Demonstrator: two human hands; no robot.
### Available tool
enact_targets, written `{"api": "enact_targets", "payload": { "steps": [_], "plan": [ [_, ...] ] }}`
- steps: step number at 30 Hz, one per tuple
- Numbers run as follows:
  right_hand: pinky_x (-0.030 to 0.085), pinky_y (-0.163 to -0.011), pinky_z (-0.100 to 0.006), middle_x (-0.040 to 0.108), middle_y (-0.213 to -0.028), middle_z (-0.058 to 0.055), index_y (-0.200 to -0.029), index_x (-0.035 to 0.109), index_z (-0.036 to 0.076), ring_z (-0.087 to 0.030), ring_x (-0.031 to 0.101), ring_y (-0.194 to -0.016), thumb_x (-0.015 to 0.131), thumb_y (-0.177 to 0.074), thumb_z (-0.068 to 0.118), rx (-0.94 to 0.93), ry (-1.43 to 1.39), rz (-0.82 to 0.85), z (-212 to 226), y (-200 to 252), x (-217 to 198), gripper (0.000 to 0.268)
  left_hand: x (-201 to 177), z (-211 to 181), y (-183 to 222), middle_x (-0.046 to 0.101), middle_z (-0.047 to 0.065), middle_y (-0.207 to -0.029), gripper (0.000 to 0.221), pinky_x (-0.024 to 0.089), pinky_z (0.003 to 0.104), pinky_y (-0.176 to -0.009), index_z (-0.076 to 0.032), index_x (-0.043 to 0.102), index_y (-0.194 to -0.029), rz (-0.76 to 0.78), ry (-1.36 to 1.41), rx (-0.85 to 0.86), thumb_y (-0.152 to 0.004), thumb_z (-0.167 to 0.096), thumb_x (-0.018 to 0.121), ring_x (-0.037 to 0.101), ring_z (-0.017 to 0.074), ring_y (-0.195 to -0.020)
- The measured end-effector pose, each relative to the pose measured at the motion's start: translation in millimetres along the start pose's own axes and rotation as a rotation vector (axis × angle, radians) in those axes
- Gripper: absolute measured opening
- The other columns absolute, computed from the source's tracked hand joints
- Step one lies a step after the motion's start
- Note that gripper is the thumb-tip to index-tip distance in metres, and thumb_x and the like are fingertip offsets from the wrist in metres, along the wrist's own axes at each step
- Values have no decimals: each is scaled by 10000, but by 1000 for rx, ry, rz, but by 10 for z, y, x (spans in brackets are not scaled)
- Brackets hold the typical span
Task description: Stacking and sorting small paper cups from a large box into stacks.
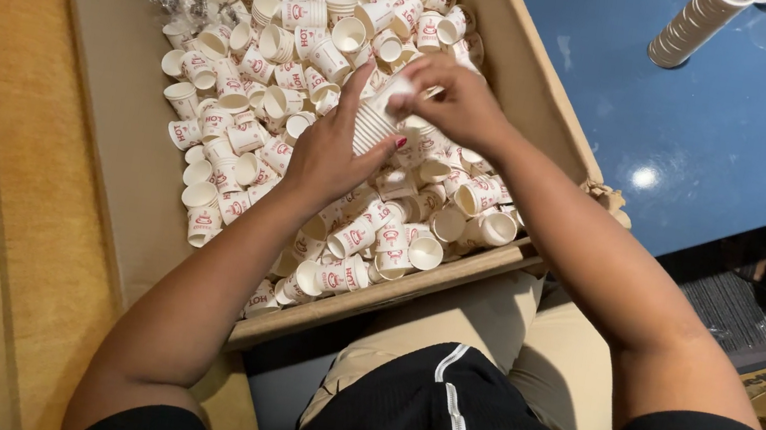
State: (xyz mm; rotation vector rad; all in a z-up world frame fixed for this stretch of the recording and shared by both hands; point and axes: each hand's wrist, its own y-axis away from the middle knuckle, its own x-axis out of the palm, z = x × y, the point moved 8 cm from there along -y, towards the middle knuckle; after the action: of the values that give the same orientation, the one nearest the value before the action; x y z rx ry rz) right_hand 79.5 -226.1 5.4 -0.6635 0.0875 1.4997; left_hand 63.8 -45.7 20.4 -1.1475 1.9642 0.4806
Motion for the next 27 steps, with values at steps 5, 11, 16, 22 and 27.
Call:
{"api": "enact_targets", "payload": {
  "steps": [5,11,16,22,27],
  "plan": [
    [524,-965,-331,605,-1220,-62,-1044,735,78,-167,600,-1122,582,-1061,309,-15,-148,319,116,96,360,277,-6,34,-1,710,228,-1147,762,577,482,-760,-202,365,-1524,-167,-56,289,-887,-377,745,725,415,-948],
    [529,-876,-408,660,-1190,-93,-1099,692,87,-243,632,-1119,592,-941,417,-113,618,370,-449,60,633,379,-65,-10,12,736,174,-1115,505,580,459,-795,-207,488,-1344,-90,34,107,-933,-403,705,750,354,-961],
    [499,-945,-468,724,-862,-30,-1118,718,215,-261,681,-972,645,-951,241,-203,1275,675,-650,94,780,184,-54,-16,42,723,206,-1190,535,577,486,-820,-184,478,-1378,-157,-7,273,-961,-417,719,727,401,-1013],
    [565,-775,-370,766,-872,-60,-1423,540,196,-160,771,-859,636,-1067,269,104,190,-11,-46,-48,-101,376,-57,0,0,670,266,-1291,825,573,508,-794,-194,222,-1601,-174,-82,269,-981,-455,701,712,443,-1002],
    [558,-869,-351,751,-973,-126,-1624,236,142,-158,676,-904,605,-1081,261,-101,-191,370,539,210,423,667,-91,68,-22,722,239,-1052,1039,571,487,-794,-202,67,-1646,84,-107,-115,-893,-528,704,727,417,-930]
  ]
}}
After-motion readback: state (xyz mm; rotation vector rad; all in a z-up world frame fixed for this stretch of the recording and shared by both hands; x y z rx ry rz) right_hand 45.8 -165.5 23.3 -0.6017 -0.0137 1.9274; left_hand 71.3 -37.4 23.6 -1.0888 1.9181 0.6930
